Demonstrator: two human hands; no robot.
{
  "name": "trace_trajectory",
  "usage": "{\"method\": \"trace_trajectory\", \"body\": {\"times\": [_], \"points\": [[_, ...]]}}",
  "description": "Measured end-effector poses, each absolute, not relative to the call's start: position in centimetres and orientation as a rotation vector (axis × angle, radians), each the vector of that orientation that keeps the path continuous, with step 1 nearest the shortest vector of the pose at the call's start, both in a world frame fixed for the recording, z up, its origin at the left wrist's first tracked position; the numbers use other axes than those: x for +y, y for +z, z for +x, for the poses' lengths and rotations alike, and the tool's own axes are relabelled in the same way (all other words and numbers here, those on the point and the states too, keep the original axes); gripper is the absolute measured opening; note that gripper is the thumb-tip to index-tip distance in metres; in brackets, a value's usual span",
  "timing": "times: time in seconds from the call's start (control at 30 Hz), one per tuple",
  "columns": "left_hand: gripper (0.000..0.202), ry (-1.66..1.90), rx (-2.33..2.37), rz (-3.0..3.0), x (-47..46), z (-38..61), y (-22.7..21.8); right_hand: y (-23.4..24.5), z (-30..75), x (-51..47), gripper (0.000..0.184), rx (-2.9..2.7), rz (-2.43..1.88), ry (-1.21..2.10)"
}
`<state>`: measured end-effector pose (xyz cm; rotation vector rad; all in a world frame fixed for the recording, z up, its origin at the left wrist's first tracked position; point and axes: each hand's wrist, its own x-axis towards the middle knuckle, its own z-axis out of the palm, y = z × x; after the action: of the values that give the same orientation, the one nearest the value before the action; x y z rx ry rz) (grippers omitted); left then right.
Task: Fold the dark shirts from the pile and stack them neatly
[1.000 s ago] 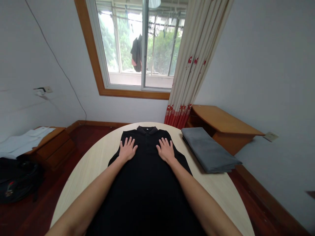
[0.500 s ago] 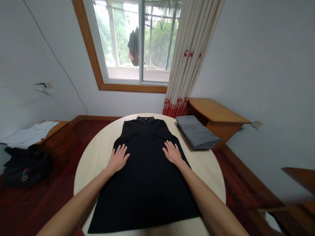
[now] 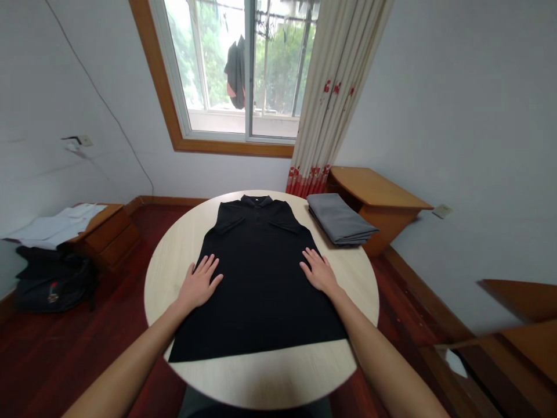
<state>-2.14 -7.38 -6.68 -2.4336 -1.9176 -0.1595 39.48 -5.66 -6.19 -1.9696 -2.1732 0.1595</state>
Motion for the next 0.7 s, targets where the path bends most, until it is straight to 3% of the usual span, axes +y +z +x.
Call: {"method": "trace_trajectory", "body": {"times": [0.4, 0.6, 0.7], "points": [[0.061, -0.258, -2.496, -2.102, -10.9, -2.9, -3.2, -5.1, 34.5, -5.7, 0.041, -1.991, -1.758, 0.131], [0.030, -0.462, -2.816, -2.277, -10.5, -4.8, -3.3, -6.0, 34.3, -6.9, 0.034, -1.945, -1.656, 0.121], [0.030, -0.669, -2.929, -2.414, -11.1, -5.4, -2.6, -6.1, 35.0, -6.9, 0.031, -1.938, -1.666, 0.124]]}}
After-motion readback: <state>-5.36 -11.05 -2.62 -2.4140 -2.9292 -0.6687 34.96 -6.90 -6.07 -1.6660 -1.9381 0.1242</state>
